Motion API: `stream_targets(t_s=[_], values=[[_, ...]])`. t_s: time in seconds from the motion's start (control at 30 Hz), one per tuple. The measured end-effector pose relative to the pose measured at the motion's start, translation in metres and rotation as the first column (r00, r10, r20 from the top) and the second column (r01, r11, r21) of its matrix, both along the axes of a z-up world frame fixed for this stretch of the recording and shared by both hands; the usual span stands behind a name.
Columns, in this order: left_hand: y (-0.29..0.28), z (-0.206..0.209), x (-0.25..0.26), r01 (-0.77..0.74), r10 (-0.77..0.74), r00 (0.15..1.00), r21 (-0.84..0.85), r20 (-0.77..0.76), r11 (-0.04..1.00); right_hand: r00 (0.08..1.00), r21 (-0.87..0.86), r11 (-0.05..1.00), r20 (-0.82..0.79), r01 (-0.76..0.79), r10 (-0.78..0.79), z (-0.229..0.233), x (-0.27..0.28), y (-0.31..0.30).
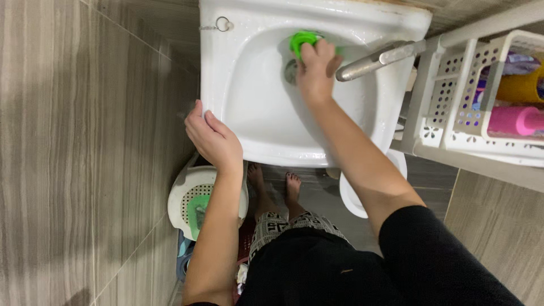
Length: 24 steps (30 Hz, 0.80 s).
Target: The person scrubs the interior and edges of a white porcelain sink and faucet by hand using a green sponge and a grey cloth, then rinses the basin with water from a blue scoop.
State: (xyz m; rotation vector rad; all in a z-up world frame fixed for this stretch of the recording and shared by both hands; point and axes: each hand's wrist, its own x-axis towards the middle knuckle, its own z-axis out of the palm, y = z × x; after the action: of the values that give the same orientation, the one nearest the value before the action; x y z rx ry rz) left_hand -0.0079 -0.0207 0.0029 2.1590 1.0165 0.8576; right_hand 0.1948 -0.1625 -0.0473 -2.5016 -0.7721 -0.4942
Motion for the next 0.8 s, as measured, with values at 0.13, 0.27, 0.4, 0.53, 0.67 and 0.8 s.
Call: stream_targets(t_s=[0.13, 0.27, 0.4, 0.53, 0.67, 0.8], values=[[0.003, 0.003, 0.005, 0.0, -0.001, 1.0, 0.008, 0.014, 1.0, 0.999, 0.049, 0.998, 0.037, 0.036, -0.038, -0.001, 0.008, -0.012], [0.001, 0.002, -0.005, 0.0, 0.0, 1.0, 0.025, 0.002, 1.0, 0.992, -0.016, 0.997, 0.1, -0.081, 0.082, -0.007, -0.011, 0.024], [0.003, 0.001, -0.001, 0.027, -0.027, 0.999, 0.039, 0.017, 0.999, 0.964, -0.108, 0.975, 0.164, -0.195, 0.211, -0.007, -0.013, 0.031], [0.004, 0.004, 0.0, 0.033, -0.033, 0.999, 0.01, 0.006, 0.999, 0.959, -0.356, 0.931, 0.228, -0.079, 0.168, 0.0, 0.015, -0.044], [0.005, 0.0, 0.0, 0.024, -0.025, 0.999, -0.028, -0.025, 0.999, 0.962, -0.482, 0.876, -0.233, 0.01, -0.14, 0.002, 0.011, -0.064], [0.007, 0.001, 0.001, 0.022, -0.021, 1.0, 0.032, -0.016, 0.999, 0.834, -0.629, 0.774, -0.465, -0.076, -0.296, 0.042, -0.026, -0.051]])
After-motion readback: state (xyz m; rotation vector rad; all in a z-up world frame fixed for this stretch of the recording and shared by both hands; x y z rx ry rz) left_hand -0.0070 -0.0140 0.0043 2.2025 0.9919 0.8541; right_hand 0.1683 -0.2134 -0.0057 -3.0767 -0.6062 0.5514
